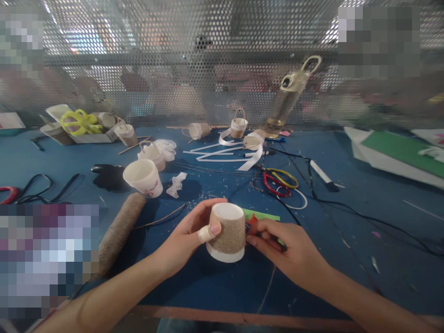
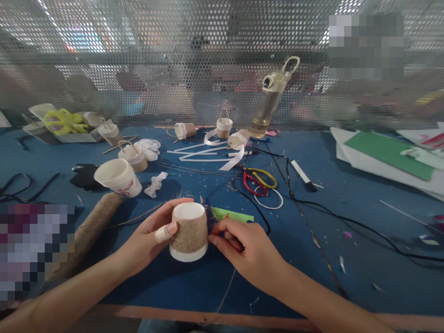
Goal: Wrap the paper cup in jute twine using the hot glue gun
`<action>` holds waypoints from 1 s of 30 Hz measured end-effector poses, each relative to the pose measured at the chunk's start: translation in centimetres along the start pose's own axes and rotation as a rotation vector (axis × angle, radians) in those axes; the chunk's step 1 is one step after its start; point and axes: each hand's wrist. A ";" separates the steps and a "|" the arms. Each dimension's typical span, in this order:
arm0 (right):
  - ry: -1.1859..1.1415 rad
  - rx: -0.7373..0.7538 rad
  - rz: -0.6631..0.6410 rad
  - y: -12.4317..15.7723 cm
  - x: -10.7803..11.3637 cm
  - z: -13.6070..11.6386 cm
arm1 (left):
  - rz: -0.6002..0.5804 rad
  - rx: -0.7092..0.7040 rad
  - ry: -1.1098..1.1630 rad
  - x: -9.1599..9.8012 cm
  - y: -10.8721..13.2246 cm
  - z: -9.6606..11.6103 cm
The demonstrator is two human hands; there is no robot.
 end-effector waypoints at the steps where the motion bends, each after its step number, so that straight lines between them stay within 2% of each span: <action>1: 0.011 0.020 0.005 0.0 0.0 0.0 | 0.004 0.000 0.003 0.0 0.0 0.0; 8: 0.062 0.155 0.018 0.2 -0.3 -0.1 | -0.047 0.028 -0.019 -0.2 0.0 -0.3; 13: 0.075 0.200 0.021 0.2 -0.4 0.0 | 0.013 0.033 -0.034 -0.3 0.2 0.1; 19: 0.154 0.319 -0.024 0.5 0.0 0.2 | 0.132 0.059 0.206 -0.2 0.3 1.0; 25: 0.387 0.282 -0.008 0.4 1.7 1.2 | 0.160 0.107 0.404 -0.1 0.3 1.9; 30: 0.575 0.242 -0.141 0.5 2.3 1.9 | 0.101 0.050 0.490 0.0 0.1 2.0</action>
Point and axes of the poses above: each hand's wrist, its own y-axis away from the middle knuckle, its own x-axis out of the back of the hand, z = x × y, and after that the axes turned 10 degrees about x, right-handed
